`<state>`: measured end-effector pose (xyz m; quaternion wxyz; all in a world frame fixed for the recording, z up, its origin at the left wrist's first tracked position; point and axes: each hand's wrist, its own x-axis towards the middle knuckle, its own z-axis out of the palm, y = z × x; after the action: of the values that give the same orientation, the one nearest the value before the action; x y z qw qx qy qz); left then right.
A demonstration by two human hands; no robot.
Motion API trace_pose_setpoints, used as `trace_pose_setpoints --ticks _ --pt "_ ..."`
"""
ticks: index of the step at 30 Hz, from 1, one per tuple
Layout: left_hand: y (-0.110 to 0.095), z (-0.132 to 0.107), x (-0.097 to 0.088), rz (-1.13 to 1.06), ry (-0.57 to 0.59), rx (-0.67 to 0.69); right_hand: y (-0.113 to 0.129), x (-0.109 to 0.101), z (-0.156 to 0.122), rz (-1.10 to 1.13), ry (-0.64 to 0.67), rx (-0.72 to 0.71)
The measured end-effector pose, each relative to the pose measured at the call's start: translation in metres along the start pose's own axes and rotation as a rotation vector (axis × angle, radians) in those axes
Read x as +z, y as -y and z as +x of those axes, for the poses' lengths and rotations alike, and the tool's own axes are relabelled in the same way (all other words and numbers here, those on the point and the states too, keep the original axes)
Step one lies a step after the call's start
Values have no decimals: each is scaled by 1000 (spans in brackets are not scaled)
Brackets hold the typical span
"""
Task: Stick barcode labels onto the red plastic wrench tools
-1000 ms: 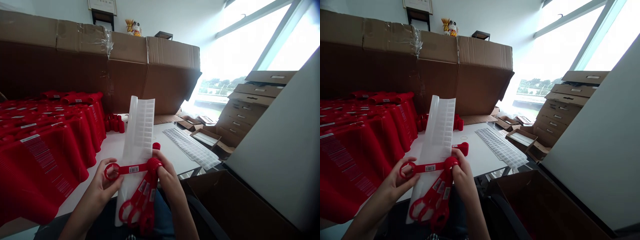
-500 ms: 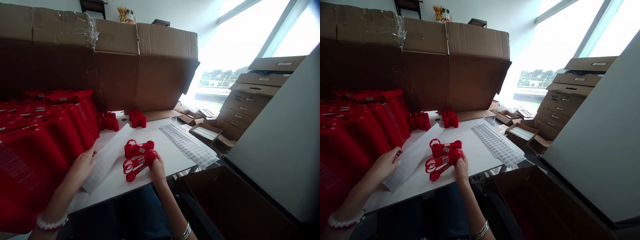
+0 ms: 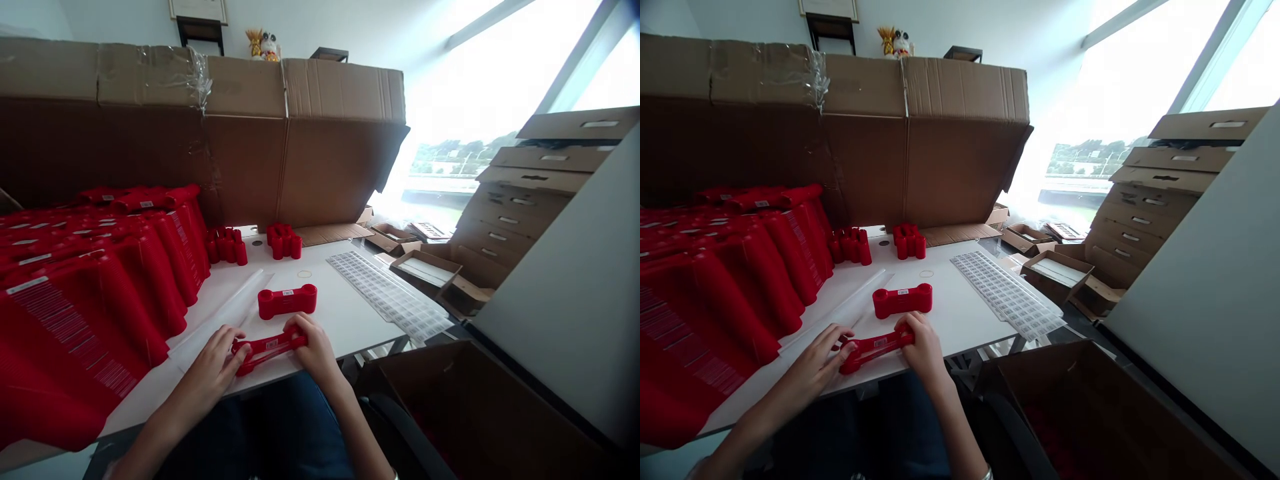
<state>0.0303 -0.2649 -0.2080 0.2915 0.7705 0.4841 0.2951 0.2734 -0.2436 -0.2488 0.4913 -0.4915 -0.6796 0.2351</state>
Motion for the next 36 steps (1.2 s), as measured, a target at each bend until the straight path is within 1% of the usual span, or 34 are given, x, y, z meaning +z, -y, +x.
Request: trace_pose_setpoints --ticks 5,9,12,18,22,26,29,34,36 --pt "18 3 2 -113 -70 -82 2 3 1 -152 39 15" --pt "30 2 6 -206 -49 -99 2 4 3 -215 78 26" --pt "30 2 7 -244 -40 -100 2 5 3 -250 87 41" --pt "23 0 5 -273 -65 -102 5 8 2 -302 85 70" --pt "23 -4 7 -285 -79 -82 6 7 2 -315 92 71" --pt "26 -7 12 -246 -114 -75 6 6 1 -311 99 77" --pt "25 -6 14 -163 -127 -59 5 7 1 -304 91 91" --pt "23 -4 7 45 -158 -8 5 7 1 -284 80 92" --pt "22 -7 4 97 -189 -2 6 6 0 -271 80 77"
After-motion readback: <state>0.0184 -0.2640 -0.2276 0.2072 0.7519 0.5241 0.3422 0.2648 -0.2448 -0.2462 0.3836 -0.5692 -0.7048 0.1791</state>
